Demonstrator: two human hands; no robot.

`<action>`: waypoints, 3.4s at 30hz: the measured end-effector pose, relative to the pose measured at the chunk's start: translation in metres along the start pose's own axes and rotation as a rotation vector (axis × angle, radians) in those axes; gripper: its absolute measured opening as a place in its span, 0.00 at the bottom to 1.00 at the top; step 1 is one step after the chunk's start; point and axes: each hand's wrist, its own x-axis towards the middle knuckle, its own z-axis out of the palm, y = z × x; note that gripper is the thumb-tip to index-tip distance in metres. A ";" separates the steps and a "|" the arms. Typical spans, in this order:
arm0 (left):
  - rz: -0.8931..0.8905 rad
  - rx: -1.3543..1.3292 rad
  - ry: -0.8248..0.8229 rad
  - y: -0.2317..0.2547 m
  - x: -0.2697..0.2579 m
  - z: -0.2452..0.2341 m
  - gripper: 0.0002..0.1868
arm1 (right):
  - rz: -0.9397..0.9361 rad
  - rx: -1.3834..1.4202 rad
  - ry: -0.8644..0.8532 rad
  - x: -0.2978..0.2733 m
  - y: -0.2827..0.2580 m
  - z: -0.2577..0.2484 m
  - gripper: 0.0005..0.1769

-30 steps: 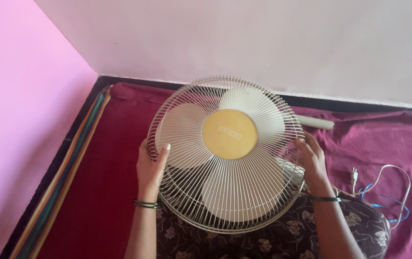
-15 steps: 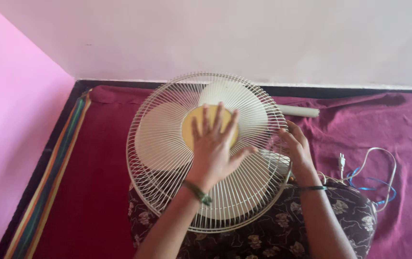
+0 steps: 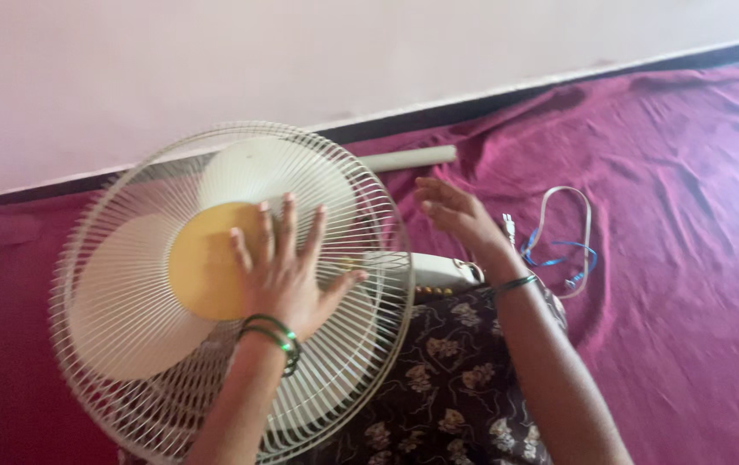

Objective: The person assembles a table fan by attaching the fan blades to the motor hub, securing them with a nut, and then fitting the front wire cage over the blades. They then use a blue zip tie to secure the cage to the fan stand.

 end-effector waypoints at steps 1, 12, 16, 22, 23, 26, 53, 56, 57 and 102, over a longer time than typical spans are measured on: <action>0.001 0.000 0.015 -0.001 0.001 0.002 0.56 | 0.006 -0.082 0.040 -0.001 0.009 -0.024 0.32; 0.102 -0.099 0.330 -0.008 0.004 0.024 0.54 | 0.327 -1.051 0.577 -0.041 0.200 -0.231 0.22; 0.108 -0.127 0.356 -0.007 0.002 0.025 0.54 | 0.173 -1.195 0.678 -0.055 0.249 -0.234 0.22; 0.101 -0.092 0.353 -0.008 0.004 0.027 0.55 | 0.298 -1.320 0.669 -0.058 0.259 -0.219 0.13; 0.104 -0.088 0.357 -0.008 0.004 0.027 0.55 | 0.326 -1.242 0.713 -0.059 0.254 -0.216 0.13; 0.087 -0.066 0.331 -0.008 0.005 0.028 0.55 | 0.296 -1.063 0.847 -0.059 0.220 -0.208 0.12; 0.234 -0.042 0.494 0.015 0.074 -0.026 0.17 | 0.008 0.540 0.033 0.042 0.021 0.043 0.14; 0.246 -0.136 0.393 0.031 0.105 -0.018 0.13 | 0.002 0.566 0.024 0.042 0.022 0.045 0.14; 0.284 -0.255 0.430 0.035 0.113 -0.014 0.14 | -0.004 0.582 0.016 0.041 0.022 0.045 0.14; 0.454 -0.817 0.463 0.027 0.144 0.002 0.22 | -0.200 0.345 0.177 0.040 0.005 0.024 0.09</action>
